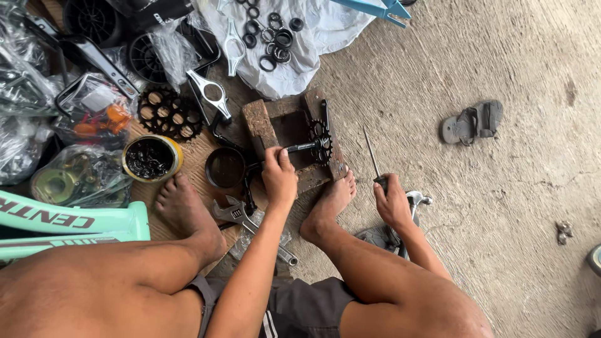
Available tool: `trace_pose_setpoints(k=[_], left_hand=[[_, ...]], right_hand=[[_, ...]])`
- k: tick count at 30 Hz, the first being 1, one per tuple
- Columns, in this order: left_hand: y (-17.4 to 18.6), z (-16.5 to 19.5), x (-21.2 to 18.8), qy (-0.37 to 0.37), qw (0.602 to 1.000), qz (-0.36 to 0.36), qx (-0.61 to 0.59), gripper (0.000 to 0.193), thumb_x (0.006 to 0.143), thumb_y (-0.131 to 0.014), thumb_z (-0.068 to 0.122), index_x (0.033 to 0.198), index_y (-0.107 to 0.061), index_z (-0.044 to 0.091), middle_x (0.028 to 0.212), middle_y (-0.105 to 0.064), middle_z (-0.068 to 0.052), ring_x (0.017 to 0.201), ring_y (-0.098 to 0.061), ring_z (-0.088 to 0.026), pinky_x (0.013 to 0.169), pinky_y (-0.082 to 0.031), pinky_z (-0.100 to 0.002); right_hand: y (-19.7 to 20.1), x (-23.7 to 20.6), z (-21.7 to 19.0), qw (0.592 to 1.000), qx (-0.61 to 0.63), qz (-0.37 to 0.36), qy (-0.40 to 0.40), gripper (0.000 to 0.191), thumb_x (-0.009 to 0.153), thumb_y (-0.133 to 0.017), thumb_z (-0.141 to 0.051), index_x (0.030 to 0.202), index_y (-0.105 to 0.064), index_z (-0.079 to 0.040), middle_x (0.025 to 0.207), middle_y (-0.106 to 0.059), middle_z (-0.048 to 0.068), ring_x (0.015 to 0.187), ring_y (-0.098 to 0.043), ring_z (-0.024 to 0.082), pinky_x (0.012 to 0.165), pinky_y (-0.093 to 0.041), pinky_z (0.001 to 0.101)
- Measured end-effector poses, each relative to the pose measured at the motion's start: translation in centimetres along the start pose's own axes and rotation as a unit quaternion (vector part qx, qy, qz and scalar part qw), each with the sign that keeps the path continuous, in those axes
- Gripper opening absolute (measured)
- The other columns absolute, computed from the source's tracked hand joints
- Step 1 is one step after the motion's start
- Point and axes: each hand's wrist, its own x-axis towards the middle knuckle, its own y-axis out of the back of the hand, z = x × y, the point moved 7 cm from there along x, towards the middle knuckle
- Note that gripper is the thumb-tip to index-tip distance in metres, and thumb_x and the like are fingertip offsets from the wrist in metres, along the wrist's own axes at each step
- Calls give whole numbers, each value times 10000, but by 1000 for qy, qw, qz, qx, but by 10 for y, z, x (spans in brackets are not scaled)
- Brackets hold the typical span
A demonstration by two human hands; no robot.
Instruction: The person assembles a bicycle crankset by placing a chainring onto a crank arm, inserting a bolt, and tightening it with a wrench. They then use a screwdriver and hammer to secure the crank arm to the bottom bracket spindle.
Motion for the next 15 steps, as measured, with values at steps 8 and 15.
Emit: trace_pose_setpoints(k=[8, 15], left_hand=[[8, 72, -20, -316, 848, 39, 423, 234, 986, -631, 190, 1186, -661, 73, 1048, -668, -82, 888, -638, -258, 745, -522, -402], [15, 85, -21, -319, 794, 25, 516, 253, 872, -722, 159, 1107, -648, 98, 1153, -633, -109, 1074, -572, -268, 848, -472, -431]], right_hand=[[50, -18, -62, 994, 61, -62, -70, 479, 961, -637, -265, 1381, -503, -80, 1047, -720, 160, 927, -739, 273, 789, -579, 392], [112, -31, -174, 982, -82, -108, 133, 441, 890, -689, -285, 1304, -630, -144, 1070, -723, 124, 882, -727, 302, 714, -579, 425]])
